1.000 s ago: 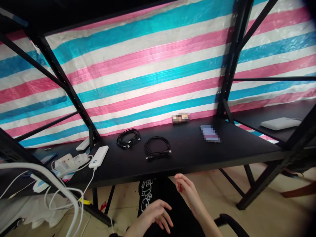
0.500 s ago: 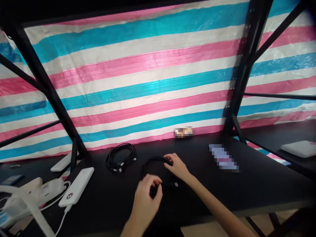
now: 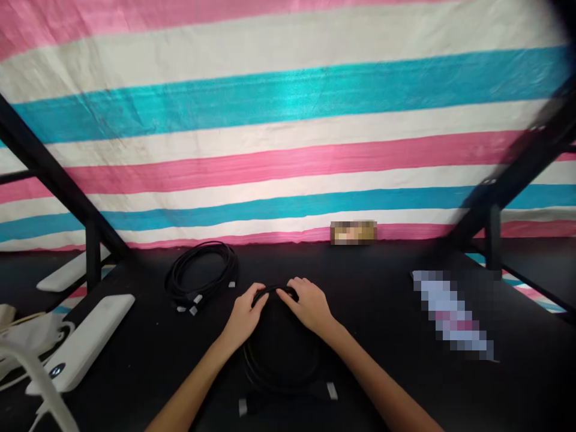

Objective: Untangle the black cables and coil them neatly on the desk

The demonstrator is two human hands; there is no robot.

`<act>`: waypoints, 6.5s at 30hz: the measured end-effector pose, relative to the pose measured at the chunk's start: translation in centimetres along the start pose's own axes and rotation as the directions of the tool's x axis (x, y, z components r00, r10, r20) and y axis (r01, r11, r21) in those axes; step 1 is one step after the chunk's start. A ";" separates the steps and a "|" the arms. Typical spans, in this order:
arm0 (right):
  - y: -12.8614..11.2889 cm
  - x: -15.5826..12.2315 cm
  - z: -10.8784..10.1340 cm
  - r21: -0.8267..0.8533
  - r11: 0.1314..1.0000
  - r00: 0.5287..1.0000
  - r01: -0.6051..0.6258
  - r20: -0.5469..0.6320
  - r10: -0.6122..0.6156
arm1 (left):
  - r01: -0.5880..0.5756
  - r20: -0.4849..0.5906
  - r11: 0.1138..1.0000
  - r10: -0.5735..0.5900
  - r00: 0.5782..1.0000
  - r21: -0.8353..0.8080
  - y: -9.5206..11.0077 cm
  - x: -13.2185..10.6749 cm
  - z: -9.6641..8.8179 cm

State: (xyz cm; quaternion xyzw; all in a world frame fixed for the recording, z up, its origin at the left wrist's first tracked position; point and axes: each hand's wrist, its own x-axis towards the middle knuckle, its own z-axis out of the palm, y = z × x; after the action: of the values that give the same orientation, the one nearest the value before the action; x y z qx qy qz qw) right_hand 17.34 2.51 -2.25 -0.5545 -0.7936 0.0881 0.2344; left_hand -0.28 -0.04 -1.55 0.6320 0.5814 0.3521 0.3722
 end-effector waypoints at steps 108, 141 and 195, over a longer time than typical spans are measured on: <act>-0.6 -0.1 -1.6 0.974 -0.011 0.874 -0.227 0.209 0.439 | 0.386 0.837 0.901 -0.049 0.545 -0.199 3.3 -2.9 -3.2; -0.7 -0.2 -3.8 0.914 -0.217 0.903 -0.343 0.384 0.191 | 0.166 0.425 0.937 -0.021 0.905 -0.308 2.0 -1.8 -3.2; 0.2 -0.7 -1.3 0.590 0.771 0.948 -0.239 -0.031 0.318 | 0.106 -0.127 0.974 -0.134 0.983 -0.202 -0.1 -0.6 -1.1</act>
State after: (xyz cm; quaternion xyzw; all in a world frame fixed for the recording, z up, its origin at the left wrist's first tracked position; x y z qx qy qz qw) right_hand 18.34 1.77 -1.36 -0.5727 -0.6209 0.3228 0.4269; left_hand -1.31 -0.55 -1.14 0.5299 0.6060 0.4274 0.4113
